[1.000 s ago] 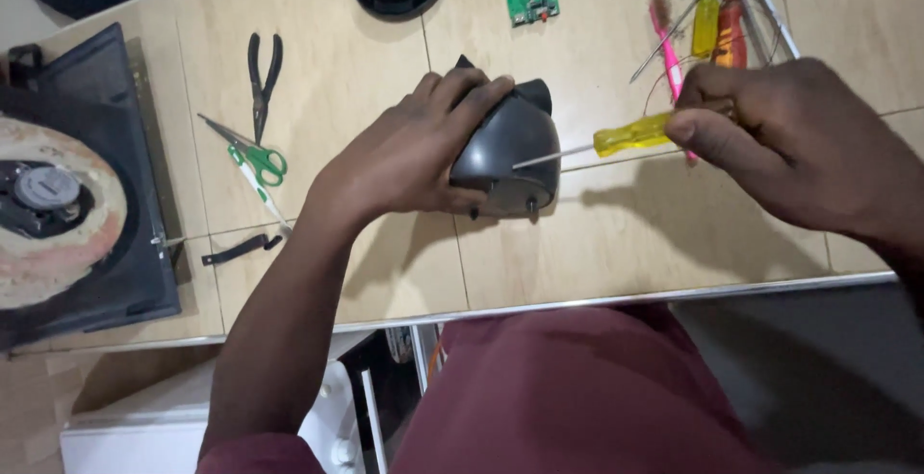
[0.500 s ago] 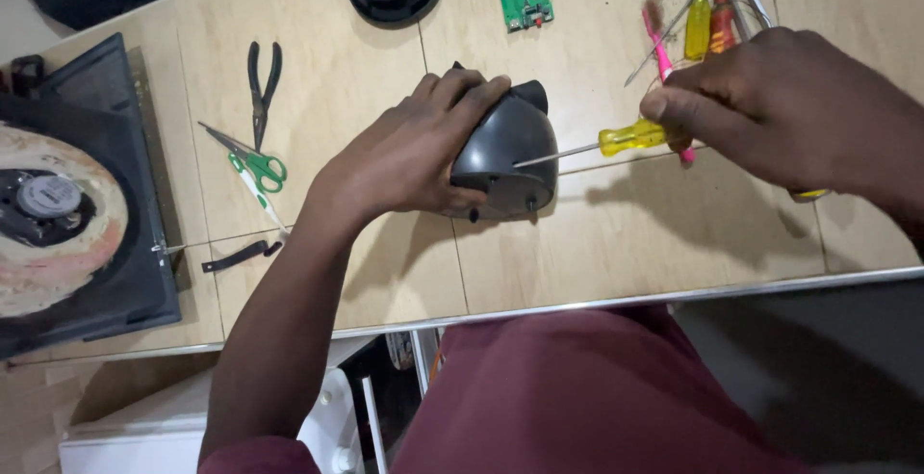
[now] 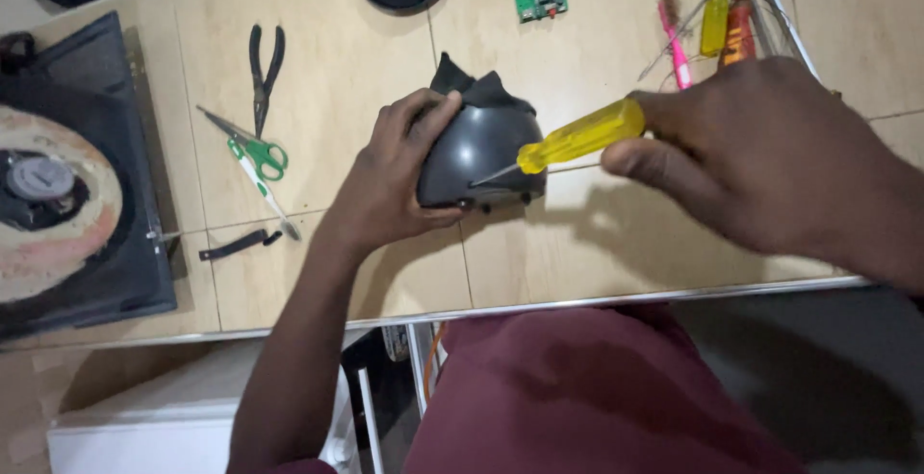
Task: The person uses a yellow screwdriver to loosen screws on a black dome-shaped device, then separates the two halves of the casing to reveal internal components. The person inspects the interior briefly before the clip ends.
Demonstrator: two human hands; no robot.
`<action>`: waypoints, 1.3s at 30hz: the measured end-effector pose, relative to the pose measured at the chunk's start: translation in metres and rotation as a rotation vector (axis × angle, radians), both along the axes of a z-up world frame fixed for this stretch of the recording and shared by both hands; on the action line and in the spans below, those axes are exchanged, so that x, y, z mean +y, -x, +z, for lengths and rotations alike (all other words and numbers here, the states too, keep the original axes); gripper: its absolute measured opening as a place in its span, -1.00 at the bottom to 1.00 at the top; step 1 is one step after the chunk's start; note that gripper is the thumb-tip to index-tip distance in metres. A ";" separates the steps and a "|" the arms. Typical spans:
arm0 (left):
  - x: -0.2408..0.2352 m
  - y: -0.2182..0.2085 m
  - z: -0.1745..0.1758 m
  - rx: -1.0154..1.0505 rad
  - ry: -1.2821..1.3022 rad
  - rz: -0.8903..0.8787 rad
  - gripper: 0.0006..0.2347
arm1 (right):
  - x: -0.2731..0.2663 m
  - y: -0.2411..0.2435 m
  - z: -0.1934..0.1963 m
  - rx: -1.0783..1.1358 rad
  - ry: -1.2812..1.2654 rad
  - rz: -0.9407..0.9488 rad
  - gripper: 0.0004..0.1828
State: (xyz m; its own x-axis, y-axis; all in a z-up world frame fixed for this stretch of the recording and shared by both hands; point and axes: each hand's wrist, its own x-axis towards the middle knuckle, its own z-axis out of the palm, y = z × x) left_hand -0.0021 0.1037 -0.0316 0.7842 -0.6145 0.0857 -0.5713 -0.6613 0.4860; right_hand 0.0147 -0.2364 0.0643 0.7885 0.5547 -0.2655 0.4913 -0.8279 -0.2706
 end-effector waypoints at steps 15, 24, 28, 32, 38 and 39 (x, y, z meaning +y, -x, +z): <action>-0.092 0.024 -0.075 -0.295 0.571 0.353 -0.20 | 0.027 0.033 0.046 -0.429 -0.427 0.175 -0.72; -0.096 0.023 -0.085 -0.339 0.554 0.371 -0.16 | 0.032 0.056 0.044 -0.292 -0.460 0.015 0.26; -0.098 0.023 -0.089 -0.374 0.532 0.389 -0.18 | 0.047 0.081 0.033 -0.338 -0.655 -0.280 -0.59; -0.098 0.025 -0.088 -0.395 0.535 0.388 -0.17 | 0.063 0.078 0.033 -0.307 -0.763 -0.194 -0.98; -0.098 0.025 -0.093 -0.405 0.553 0.411 -0.24 | 0.054 0.066 0.000 -0.442 -0.797 -0.026 -0.38; -0.098 0.025 -0.093 -0.410 0.557 0.416 -0.24 | 0.051 0.068 -0.011 -0.444 -0.794 -0.019 -0.38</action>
